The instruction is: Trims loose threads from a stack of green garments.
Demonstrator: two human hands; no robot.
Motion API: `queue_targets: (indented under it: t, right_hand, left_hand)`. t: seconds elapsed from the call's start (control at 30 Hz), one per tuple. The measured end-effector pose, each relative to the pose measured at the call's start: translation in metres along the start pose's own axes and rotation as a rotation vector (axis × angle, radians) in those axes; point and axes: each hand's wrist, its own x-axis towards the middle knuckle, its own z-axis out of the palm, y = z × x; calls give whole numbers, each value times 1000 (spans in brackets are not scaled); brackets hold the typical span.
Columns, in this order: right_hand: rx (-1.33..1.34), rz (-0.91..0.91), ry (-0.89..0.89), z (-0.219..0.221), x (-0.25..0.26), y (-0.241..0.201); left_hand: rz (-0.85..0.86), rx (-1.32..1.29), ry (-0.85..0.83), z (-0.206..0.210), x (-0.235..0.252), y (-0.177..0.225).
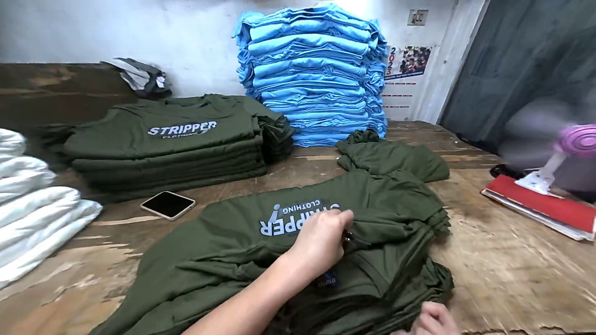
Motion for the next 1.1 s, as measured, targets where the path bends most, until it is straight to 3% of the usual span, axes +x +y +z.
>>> queue_targets:
  t: [0.13, 0.2, 0.3, 0.53, 0.67, 0.77, 0.93, 1.1]
  right_hand:
    - [-18, 601, -17, 14, 19, -17]
    - [8, 734, -10, 24, 24, -21]
    - [75, 650, 60, 24, 20, -24]
    - [88, 565, 144, 27, 8, -26]
    - [-11, 415, 104, 26, 5, -22]
    - [-89, 279, 10, 22, -2, -16]
    - [-246, 433, 42, 22, 13, -23]
    - [-238, 417, 185, 54, 46, -21]
  left_hand:
    - [218, -88, 16, 9, -10, 5]
    - [334, -86, 91, 13, -16, 7]
    - [479, -104, 167, 11, -21, 8]
    - [623, -115, 105, 16, -28, 19]
    - [633, -69, 118, 19, -24, 26]
    - [547, -38, 161, 16, -22, 29]
    - [272, -189, -284, 8, -6, 21]
    - [360, -431, -330, 7, 10, 6]
